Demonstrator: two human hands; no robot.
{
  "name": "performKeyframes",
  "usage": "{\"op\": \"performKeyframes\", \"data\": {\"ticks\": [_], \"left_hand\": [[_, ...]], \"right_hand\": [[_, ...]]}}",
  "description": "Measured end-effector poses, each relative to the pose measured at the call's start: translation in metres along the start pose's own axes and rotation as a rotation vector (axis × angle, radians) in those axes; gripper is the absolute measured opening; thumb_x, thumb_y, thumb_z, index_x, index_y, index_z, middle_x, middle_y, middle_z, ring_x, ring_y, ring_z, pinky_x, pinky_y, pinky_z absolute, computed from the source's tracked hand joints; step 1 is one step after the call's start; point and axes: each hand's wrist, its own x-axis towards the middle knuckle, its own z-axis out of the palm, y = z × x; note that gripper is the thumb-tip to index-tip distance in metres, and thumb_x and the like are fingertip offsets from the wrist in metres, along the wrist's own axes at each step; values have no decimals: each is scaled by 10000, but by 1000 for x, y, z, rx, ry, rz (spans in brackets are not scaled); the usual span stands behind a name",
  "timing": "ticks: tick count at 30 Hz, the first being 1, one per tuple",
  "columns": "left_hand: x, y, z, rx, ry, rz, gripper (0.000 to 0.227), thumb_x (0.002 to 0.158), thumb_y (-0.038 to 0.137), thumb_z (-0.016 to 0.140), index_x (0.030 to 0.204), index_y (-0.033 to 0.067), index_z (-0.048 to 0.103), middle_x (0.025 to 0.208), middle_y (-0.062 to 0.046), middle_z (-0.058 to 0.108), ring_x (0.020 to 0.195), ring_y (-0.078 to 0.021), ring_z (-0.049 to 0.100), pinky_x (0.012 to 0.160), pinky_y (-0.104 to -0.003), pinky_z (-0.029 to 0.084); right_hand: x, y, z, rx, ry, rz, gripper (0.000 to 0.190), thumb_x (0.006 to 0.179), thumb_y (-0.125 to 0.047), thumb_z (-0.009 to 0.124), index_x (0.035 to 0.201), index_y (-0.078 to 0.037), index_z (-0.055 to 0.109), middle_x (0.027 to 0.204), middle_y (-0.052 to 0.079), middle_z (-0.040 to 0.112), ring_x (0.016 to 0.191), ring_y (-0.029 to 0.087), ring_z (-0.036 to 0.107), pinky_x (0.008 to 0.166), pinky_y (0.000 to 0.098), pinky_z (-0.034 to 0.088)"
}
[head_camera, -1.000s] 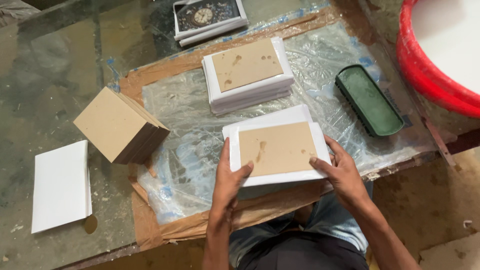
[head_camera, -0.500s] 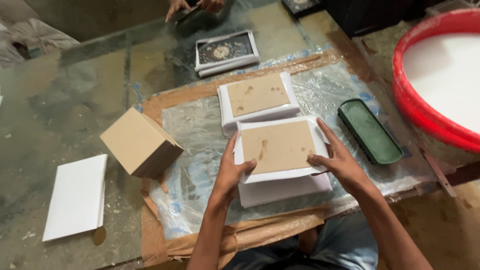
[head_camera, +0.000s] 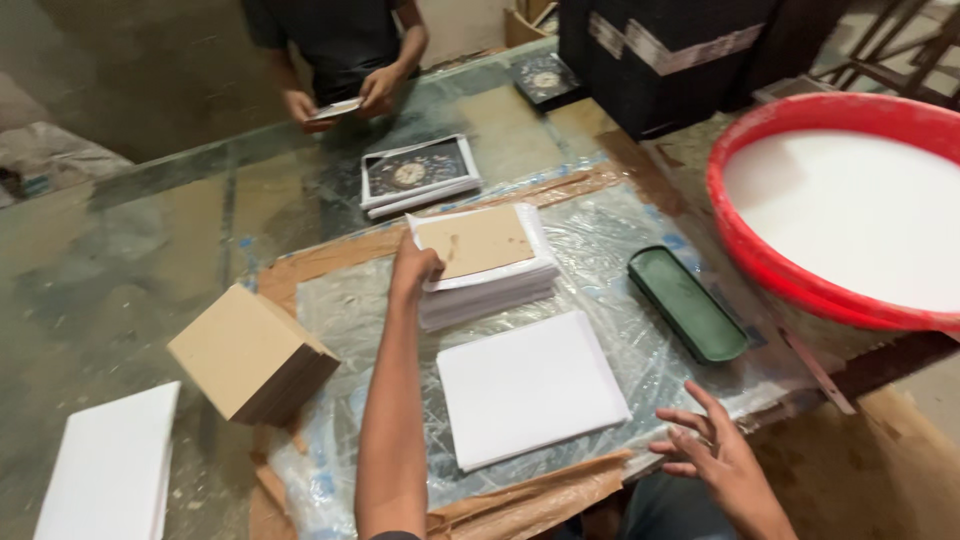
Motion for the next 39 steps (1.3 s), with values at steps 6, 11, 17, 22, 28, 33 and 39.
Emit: {"op": "performKeyframes", "data": {"ticks": [6,11,17,22,28,33,39], "left_hand": [[-84,64,9,815,345,138,1063,774,116,779,1592,-11,113,1379,-334,483,1057,-495,615,857,-541,534],[-215,92,20,1146,7,307,690,866,343,778,1439,70,507,1407,-144,537,1358,-340,475,1080,-641,374],[-302,88,10,1514,-448,78,884,776,399,852,1480,104,406,1589,-99,353,1493,-313,289,1175,-678,212],[-307,71,1,1490,-460,16,977,774,394,848,1567,153,333,1627,-71,291,1512,-290,252,1183,-682,183],[-305,61,-1,1500,-433,74,934,782,404,829,1542,149,350,1624,-81,310,1518,-272,265,1187,-674,202],[-306,58,-4,1389,-421,66,978,750,392,840,1568,165,354,1669,-81,293,1488,-278,263,1166,-672,209],[-306,61,2,1514,-439,75,928,776,406,826,1525,133,349,1622,-87,305,1521,-271,260,1174,-686,208]], "right_hand": [[-14,-31,-10,-222,60,-129,771,894,-235,602,1594,-162,288,1378,158,636,1059,268,741,845,392,584],[20,-82,4,-1061,358,-632,665,976,-383,597,1564,-139,404,1462,252,522,1309,420,553,1024,517,466],[102,-116,4,-1517,288,-366,503,876,-472,733,1302,-241,597,1174,142,635,1137,345,642,896,499,551],[114,-127,0,-1591,154,-467,631,762,-449,817,1282,-185,576,1065,184,603,1028,360,630,781,478,562],[118,-138,-6,-1553,313,-296,551,840,-441,787,1272,-159,594,1068,212,606,984,353,646,754,480,584],[131,-98,2,-1558,472,-231,641,775,-501,818,1179,-38,636,996,259,690,873,394,722,741,494,599],[161,-99,49,-1380,373,-365,539,791,-535,769,1093,-93,705,947,197,733,862,377,725,751,508,577]]}}
